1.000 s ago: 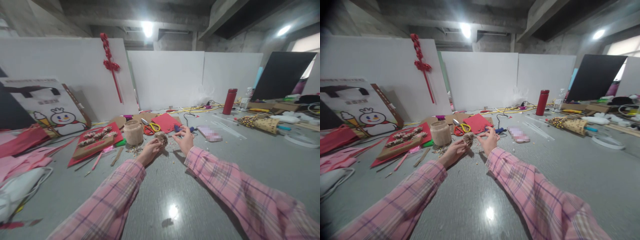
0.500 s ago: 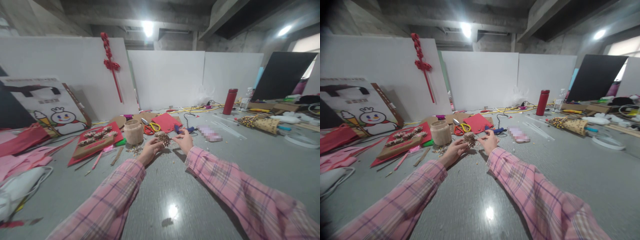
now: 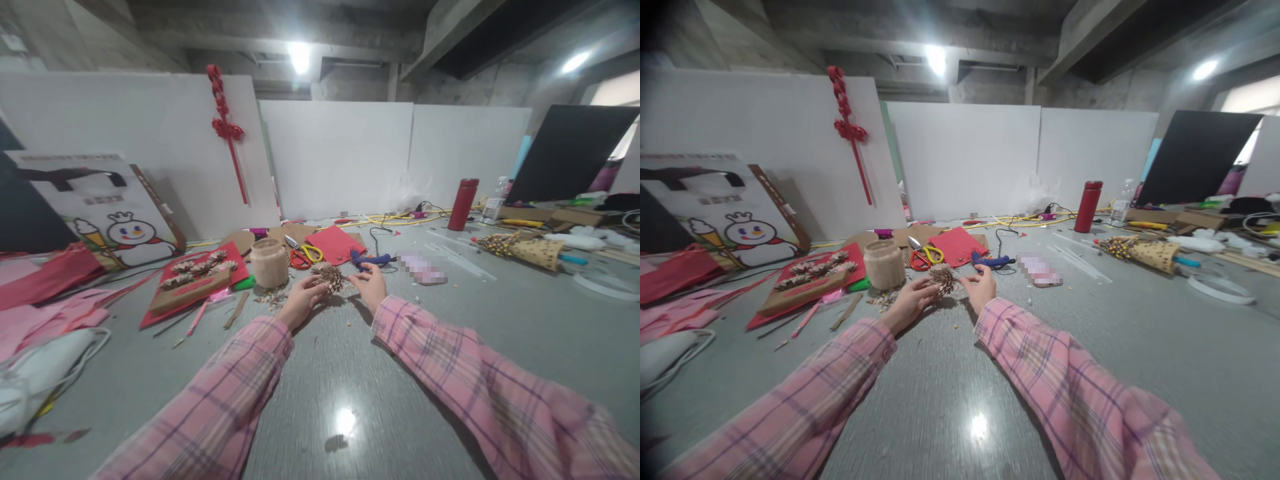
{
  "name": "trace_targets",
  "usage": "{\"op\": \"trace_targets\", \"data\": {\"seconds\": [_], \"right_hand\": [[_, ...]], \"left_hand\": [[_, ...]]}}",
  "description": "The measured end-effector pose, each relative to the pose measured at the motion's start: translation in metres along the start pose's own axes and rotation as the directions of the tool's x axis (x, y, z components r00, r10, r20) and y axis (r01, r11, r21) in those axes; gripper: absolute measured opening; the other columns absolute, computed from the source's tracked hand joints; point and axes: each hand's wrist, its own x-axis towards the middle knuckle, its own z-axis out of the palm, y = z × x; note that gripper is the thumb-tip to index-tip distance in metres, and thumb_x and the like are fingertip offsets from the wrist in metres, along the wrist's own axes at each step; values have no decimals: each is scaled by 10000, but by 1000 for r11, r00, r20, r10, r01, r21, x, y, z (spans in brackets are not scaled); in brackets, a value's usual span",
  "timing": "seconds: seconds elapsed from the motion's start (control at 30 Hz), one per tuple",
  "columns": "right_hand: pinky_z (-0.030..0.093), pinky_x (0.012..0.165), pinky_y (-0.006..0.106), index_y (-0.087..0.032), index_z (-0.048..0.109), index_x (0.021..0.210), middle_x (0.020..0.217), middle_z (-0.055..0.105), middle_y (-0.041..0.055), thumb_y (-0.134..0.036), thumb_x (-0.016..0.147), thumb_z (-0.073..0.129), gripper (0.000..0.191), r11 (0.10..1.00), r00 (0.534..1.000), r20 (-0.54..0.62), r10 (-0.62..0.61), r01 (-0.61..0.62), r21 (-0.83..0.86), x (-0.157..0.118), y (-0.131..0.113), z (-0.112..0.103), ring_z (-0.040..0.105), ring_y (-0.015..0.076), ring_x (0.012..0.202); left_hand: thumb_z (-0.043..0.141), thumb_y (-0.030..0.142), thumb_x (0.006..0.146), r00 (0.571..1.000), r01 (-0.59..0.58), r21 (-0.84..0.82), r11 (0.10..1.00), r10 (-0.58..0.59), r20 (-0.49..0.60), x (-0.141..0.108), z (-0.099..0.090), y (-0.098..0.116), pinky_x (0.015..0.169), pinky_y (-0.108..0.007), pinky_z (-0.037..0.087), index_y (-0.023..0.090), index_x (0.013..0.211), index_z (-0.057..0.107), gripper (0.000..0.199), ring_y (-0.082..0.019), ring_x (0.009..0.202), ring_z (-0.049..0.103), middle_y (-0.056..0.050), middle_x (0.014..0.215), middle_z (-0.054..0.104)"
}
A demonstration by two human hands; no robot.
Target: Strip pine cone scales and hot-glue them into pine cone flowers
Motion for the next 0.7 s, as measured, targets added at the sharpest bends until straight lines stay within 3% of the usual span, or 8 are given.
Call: {"op": "trace_targets", "data": {"seconds": [0.23, 0.7], "right_hand": [[405, 708, 318, -169, 454, 930, 639, 633, 17, -333, 522, 636, 476, 1000, 1000, 0, -2, 2, 24, 2, 12, 2, 587, 180, 729], [412, 659, 311, -169, 462, 911, 630, 622, 17, -349, 519, 637, 466, 999, 999, 28, 29, -29, 22, 2, 10, 2, 583, 179, 706]], "left_hand": [[670, 84, 529, 1000, 23, 13, 1000, -24, 14, 0, 0, 2, 613, -215, 467, 121, 818, 549, 316, -123, 704, 581, -61, 778, 619], [670, 165, 559, 997, 26, 41, 999, -29, 69, 0, -2, 2, 617, -195, 449, 124, 749, 590, 210, -102, 681, 568, -43, 756, 612]]}}
